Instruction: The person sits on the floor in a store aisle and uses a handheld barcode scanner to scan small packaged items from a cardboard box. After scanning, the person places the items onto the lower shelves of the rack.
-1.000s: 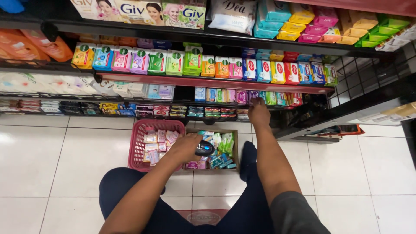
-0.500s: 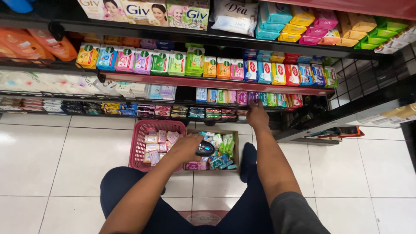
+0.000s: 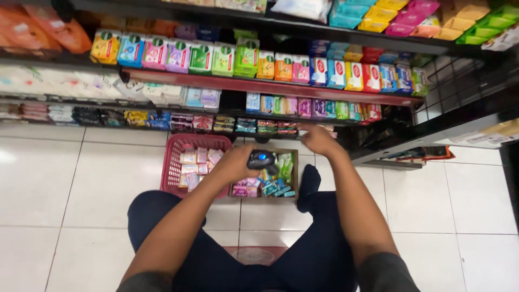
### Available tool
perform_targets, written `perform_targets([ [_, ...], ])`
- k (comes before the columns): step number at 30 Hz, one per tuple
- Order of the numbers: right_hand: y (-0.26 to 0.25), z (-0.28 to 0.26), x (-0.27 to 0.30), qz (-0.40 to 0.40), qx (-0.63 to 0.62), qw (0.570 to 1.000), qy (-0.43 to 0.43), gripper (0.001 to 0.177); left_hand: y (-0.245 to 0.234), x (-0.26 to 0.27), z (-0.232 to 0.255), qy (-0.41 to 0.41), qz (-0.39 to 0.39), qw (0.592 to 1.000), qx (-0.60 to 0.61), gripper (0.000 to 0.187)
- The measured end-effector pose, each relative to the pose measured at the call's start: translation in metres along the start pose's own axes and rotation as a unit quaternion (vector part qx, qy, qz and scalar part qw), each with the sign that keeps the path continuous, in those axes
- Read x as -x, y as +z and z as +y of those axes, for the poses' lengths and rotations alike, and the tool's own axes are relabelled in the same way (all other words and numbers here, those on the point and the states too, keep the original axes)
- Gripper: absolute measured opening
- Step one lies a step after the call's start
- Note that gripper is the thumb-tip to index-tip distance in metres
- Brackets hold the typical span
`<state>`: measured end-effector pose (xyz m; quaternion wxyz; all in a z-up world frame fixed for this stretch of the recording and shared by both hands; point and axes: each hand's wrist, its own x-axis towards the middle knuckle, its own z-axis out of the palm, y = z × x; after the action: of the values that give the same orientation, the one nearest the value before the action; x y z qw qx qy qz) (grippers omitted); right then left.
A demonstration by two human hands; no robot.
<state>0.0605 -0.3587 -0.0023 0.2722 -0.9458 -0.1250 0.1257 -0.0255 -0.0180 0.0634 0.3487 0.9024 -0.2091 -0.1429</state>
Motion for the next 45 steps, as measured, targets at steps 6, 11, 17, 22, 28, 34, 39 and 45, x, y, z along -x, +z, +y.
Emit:
perform_targets([
  [6, -0.030, -0.127, 0.070, -0.224, -0.051, 0.968, -0.100, 0.067, 0.012, 0.000, 0.004, 0.029, 0.017, 0.985, 0.172, 0.076],
  [11, 0.000, -0.095, 0.073, -0.223, -0.012, 0.975, 0.004, 0.051, 0.040, -0.002, -0.010, 0.059, 0.024, 0.976, 0.207, 0.079],
  [17, 0.005, -0.031, 0.061, -0.261, 0.190, 0.944, 0.075, 0.060, 0.070, 0.008, -0.039, 0.064, 0.006, 0.996, 0.068, 0.069],
  [22, 0.000, -0.030, 0.061, -0.258, 0.186, 0.946, 0.066, 0.061, 0.112, 0.008, -0.036, 0.012, -0.165, 0.985, -0.044, 0.047],
  [28, -0.008, -0.063, 0.064, -0.285, 0.119, 0.945, 0.103, 0.048, 0.226, -0.022, -0.062, -0.059, -0.304, 0.936, -0.168, 0.029],
  [34, -0.001, -0.055, 0.067, -0.288, 0.111, 0.948, 0.074, 0.048, 0.284, -0.039, -0.068, -0.197, -0.213, 0.955, -0.067, 0.040],
  [39, -0.007, -0.069, 0.071, -0.305, 0.109, 0.940, 0.108, 0.043, 0.268, -0.025, -0.050, -0.306, -0.176, 0.934, -0.057, 0.059],
  [45, -0.002, -0.062, 0.064, -0.285, 0.098, 0.950, 0.081, 0.041, 0.269, -0.027, -0.090, -0.156, -0.126, 0.969, -0.146, 0.041],
])
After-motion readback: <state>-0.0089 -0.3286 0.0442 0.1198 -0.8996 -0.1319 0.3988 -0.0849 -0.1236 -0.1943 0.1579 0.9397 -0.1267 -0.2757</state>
